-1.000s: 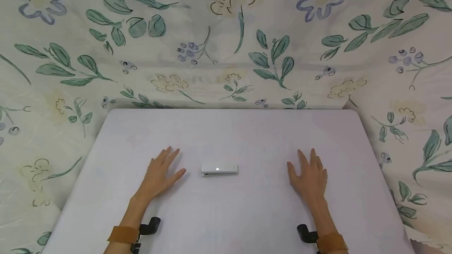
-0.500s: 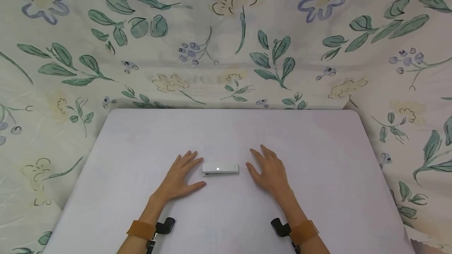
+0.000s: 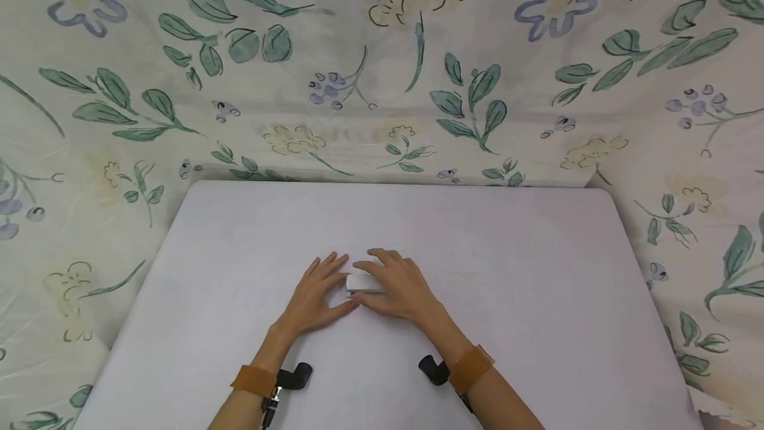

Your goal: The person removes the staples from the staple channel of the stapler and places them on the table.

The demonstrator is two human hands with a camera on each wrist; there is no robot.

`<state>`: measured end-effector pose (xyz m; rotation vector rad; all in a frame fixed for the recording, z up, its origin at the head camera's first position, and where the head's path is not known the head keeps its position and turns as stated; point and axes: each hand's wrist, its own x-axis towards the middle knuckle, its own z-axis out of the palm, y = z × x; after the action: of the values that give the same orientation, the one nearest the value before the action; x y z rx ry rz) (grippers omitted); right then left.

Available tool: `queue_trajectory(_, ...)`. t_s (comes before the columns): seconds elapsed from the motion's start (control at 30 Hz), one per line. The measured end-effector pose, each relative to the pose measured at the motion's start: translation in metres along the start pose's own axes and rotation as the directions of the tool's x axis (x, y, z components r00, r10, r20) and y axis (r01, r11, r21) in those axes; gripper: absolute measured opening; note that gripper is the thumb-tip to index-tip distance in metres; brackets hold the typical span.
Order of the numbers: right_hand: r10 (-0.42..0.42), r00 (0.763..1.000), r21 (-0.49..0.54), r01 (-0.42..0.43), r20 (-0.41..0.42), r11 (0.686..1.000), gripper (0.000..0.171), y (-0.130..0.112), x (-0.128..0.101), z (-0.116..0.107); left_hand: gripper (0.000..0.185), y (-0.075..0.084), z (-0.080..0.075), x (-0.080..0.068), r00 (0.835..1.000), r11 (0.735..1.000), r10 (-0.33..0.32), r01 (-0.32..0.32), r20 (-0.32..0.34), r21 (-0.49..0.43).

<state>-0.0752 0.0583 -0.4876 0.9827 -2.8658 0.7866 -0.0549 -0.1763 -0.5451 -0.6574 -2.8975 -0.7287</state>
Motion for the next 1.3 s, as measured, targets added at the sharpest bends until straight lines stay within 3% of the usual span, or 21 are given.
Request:
queue_trajectory(0.2,-0.05,0.997,-0.012,0.051,0.064,0.999,0.056,-0.009,0.016,0.008,0.053,-0.003,0.001,0.0,0.997,0.998,0.06,-0.059,-0.04,0.037)
queue_trajectory(0.5,-0.06,0.996,-0.039,0.062,0.06,0.997,0.036,-0.012,0.022,0.008,0.057,-0.001,0.001,0.001,0.999,0.999,0.035,-0.034,-0.042,0.032)
queue_trajectory(1.3,-0.081,0.994,-0.102,0.089,0.078,0.991,0.037,-0.011,0.022,0.009,0.051,0.002,0.001,-0.001,0.999,1.0,-0.004,0.005,-0.043,0.016)
